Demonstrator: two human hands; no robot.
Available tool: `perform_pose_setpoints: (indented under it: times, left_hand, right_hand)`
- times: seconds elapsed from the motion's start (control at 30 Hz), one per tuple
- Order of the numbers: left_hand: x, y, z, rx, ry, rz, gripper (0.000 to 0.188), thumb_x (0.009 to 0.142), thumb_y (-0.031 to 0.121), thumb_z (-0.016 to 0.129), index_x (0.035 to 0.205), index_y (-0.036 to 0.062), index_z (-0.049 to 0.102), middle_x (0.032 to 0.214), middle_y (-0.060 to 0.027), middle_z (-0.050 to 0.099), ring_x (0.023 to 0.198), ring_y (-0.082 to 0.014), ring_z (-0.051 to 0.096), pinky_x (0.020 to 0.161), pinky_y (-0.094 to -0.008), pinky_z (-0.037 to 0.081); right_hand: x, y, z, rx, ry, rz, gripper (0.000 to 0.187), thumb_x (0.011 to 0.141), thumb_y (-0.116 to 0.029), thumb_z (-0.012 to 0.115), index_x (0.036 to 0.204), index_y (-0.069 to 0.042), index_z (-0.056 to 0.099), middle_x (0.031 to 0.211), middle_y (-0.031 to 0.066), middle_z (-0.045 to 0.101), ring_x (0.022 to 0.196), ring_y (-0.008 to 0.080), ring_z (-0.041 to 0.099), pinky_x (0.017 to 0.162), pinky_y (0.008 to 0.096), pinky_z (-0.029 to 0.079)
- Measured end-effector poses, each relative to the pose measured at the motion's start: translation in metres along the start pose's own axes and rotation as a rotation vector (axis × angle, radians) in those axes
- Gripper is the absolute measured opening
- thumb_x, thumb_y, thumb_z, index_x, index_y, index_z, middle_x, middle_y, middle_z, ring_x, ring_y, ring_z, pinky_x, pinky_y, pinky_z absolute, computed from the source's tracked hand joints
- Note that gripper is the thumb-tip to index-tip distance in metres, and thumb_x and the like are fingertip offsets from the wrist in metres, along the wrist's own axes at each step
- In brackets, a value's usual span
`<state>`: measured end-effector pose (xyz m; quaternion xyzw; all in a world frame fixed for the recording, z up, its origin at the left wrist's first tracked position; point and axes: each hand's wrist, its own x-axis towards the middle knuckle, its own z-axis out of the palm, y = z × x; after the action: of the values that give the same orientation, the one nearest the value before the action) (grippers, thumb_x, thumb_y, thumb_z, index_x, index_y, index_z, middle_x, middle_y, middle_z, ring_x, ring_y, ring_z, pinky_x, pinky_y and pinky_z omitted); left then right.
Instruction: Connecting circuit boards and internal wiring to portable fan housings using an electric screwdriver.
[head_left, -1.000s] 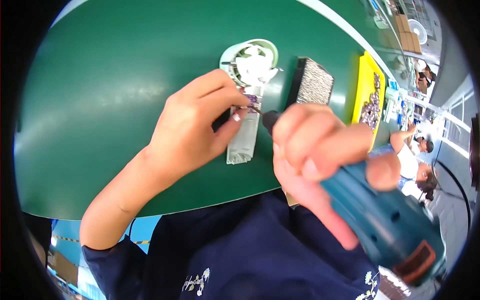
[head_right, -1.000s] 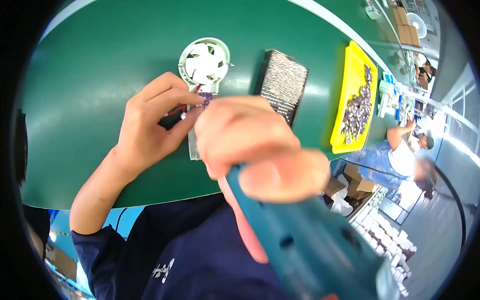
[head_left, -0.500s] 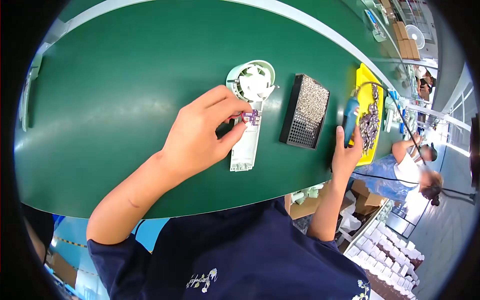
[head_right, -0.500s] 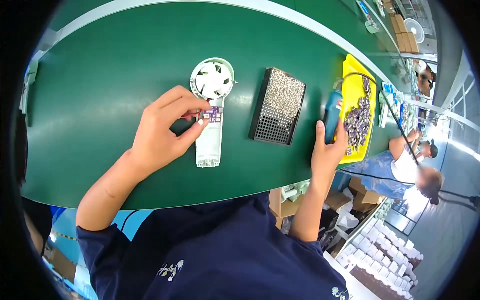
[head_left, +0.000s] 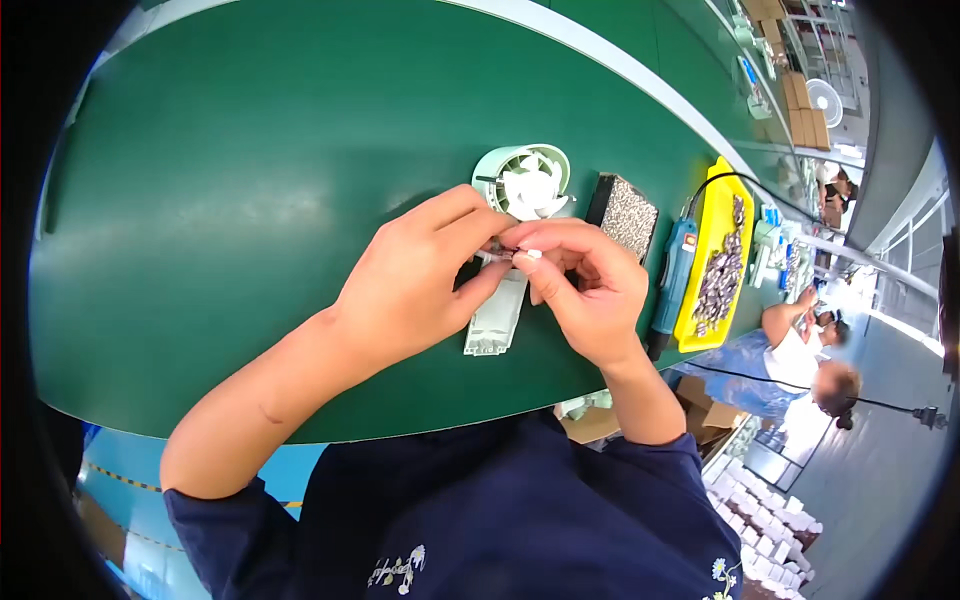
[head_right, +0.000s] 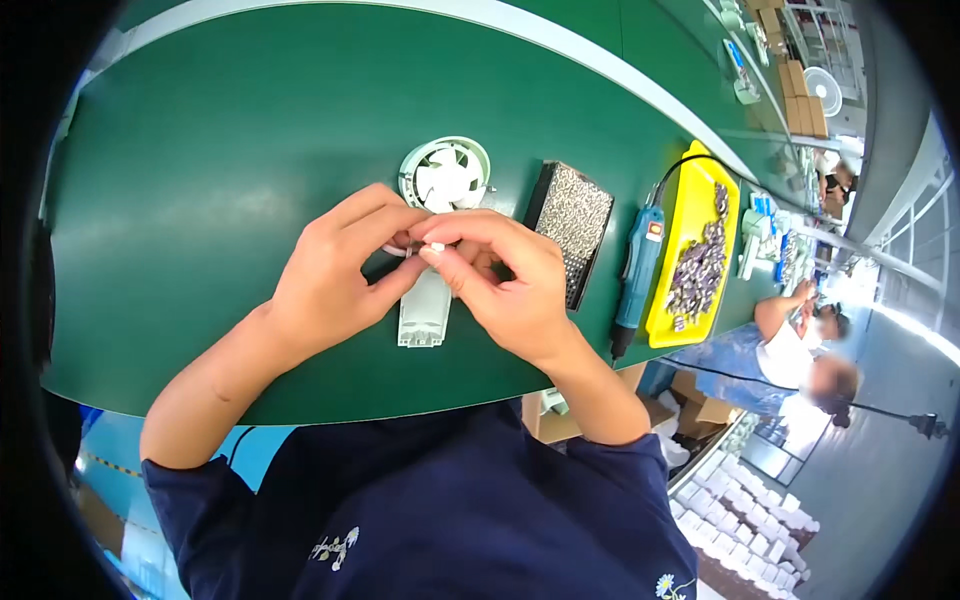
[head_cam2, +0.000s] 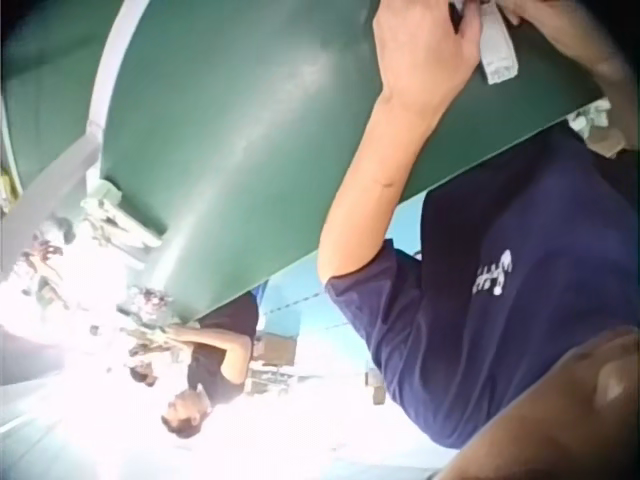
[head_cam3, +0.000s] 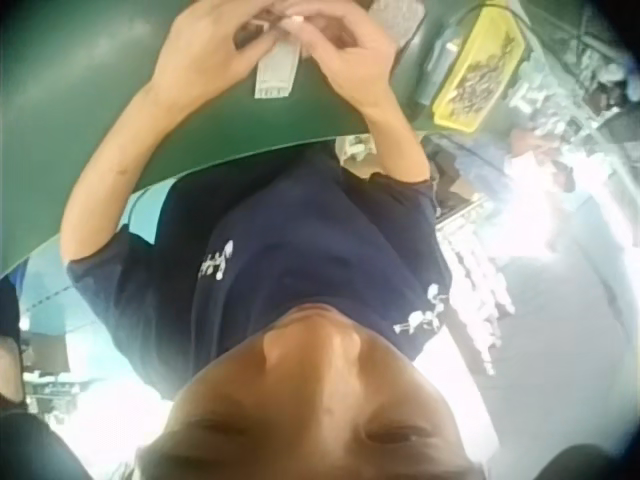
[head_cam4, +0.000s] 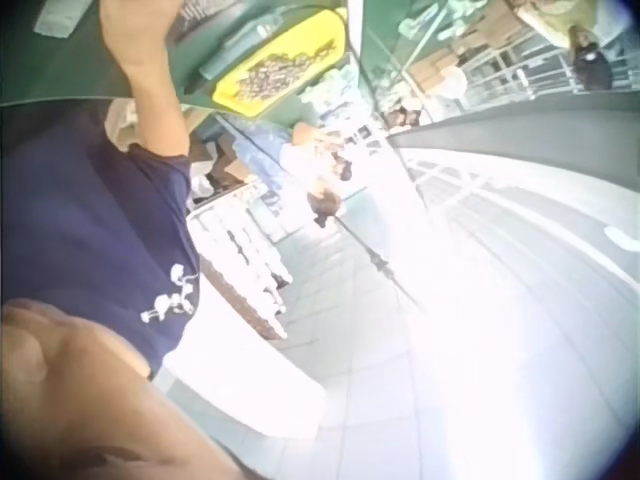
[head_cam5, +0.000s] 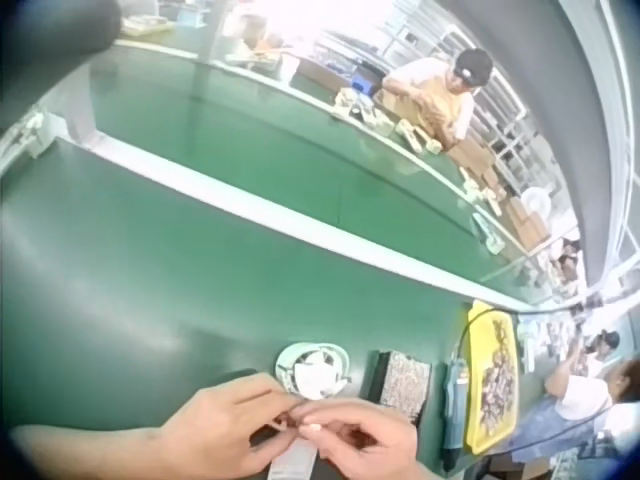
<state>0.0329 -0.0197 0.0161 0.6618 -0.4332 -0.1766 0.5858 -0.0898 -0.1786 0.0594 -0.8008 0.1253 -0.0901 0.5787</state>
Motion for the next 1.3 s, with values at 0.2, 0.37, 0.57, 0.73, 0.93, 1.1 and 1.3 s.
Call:
perform_pose_setpoints:
  times: [0.2, 0.37, 0.57, 0.73, 0.93, 1.1, 1.3]
  left_hand:
    - [-0.004, -0.001, -0.003, 0.036, 0.015, -0.019, 0.027, 0.081, 0.0, 0.077, 0.106, 0.0042, 0.068, 0.093, -0.0073, 0.061, 0.077, -0.0227, 0.063, 0.067, -0.0346, 0.054]
    - [-0.001, -0.001, -0.001, 0.0, 0.035, -0.03, 0.03, 0.079, -0.003, 0.078, 0.106, 0.004, 0.068, 0.09, -0.0067, 0.061, 0.075, -0.0183, 0.061, 0.066, -0.0307, 0.054]
    - [-0.002, -0.002, -0.002, 0.006, 0.018, -0.026, 0.031, 0.079, -0.004, 0.078, 0.107, 0.0049, 0.068, 0.091, -0.0065, 0.061, 0.073, -0.0184, 0.061, 0.065, -0.031, 0.053]
    - [0.0, 0.001, -0.003, -0.116, 0.087, -0.014, 0.019, 0.082, 0.001, 0.08, 0.099, 0.0025, 0.072, 0.084, -0.0074, 0.064, 0.069, -0.0195, 0.061, 0.061, -0.0303, 0.051]
    - [0.002, -0.003, -0.004, -0.124, 0.077, 0.01, 0.011, 0.082, 0.0, 0.079, 0.091, -0.0001, 0.073, 0.077, -0.0078, 0.065, 0.065, -0.0204, 0.062, 0.059, -0.0306, 0.05]
    - [0.001, -0.004, -0.002, -0.093, 0.121, 0.091, 0.012, 0.081, -0.002, 0.08, 0.09, -0.0004, 0.073, 0.075, -0.0078, 0.065, 0.065, -0.0207, 0.062, 0.059, -0.0313, 0.051]
    - [-0.003, -0.001, 0.001, 0.0, 0.134, 0.087, 0.025, 0.076, -0.001, 0.082, 0.098, 0.0015, 0.072, 0.087, -0.0085, 0.066, 0.077, -0.0236, 0.064, 0.065, -0.0339, 0.053]
  right_hand:
    - [0.008, -0.006, -0.006, -0.069, -0.008, 0.009, 0.026, 0.095, 0.008, 0.067, 0.12, 0.007, 0.071, 0.108, 0.0134, 0.069, 0.093, 0.0153, 0.067, 0.083, 0.025, 0.054]
    - [0.004, -0.015, -0.001, -0.057, 0.065, 0.112, 0.022, 0.095, 0.008, 0.067, 0.117, 0.007, 0.071, 0.109, 0.0114, 0.069, 0.091, 0.0127, 0.066, 0.078, 0.0229, 0.052]
    - [-0.002, -0.006, -0.006, -0.145, 0.077, 0.049, 0.018, 0.094, 0.008, 0.069, 0.112, 0.006, 0.071, 0.108, 0.0095, 0.068, 0.086, 0.009, 0.064, 0.072, 0.0208, 0.05]
    - [-0.003, -0.009, -0.002, -0.31, 0.076, -0.055, 0.018, 0.092, 0.008, 0.071, 0.11, 0.005, 0.072, 0.107, 0.01, 0.068, 0.084, 0.0091, 0.062, 0.069, 0.0206, 0.049]
    - [-0.008, -0.003, 0.001, -0.316, 0.07, -0.064, 0.017, 0.092, 0.01, 0.069, 0.108, 0.004, 0.071, 0.107, 0.0096, 0.066, 0.082, 0.009, 0.062, 0.065, 0.0204, 0.048]
    - [-0.006, -0.009, 0.001, -0.366, 0.045, -0.07, 0.016, 0.092, 0.009, 0.069, 0.107, 0.004, 0.07, 0.108, 0.0085, 0.064, 0.081, 0.0089, 0.061, 0.065, 0.0205, 0.048]
    - [0.002, -0.02, -0.004, -0.515, 0.021, -0.031, 0.012, 0.088, 0.006, 0.074, 0.098, 0.002, 0.068, 0.109, 0.006, 0.056, 0.079, 0.0095, 0.062, 0.063, 0.0218, 0.048]
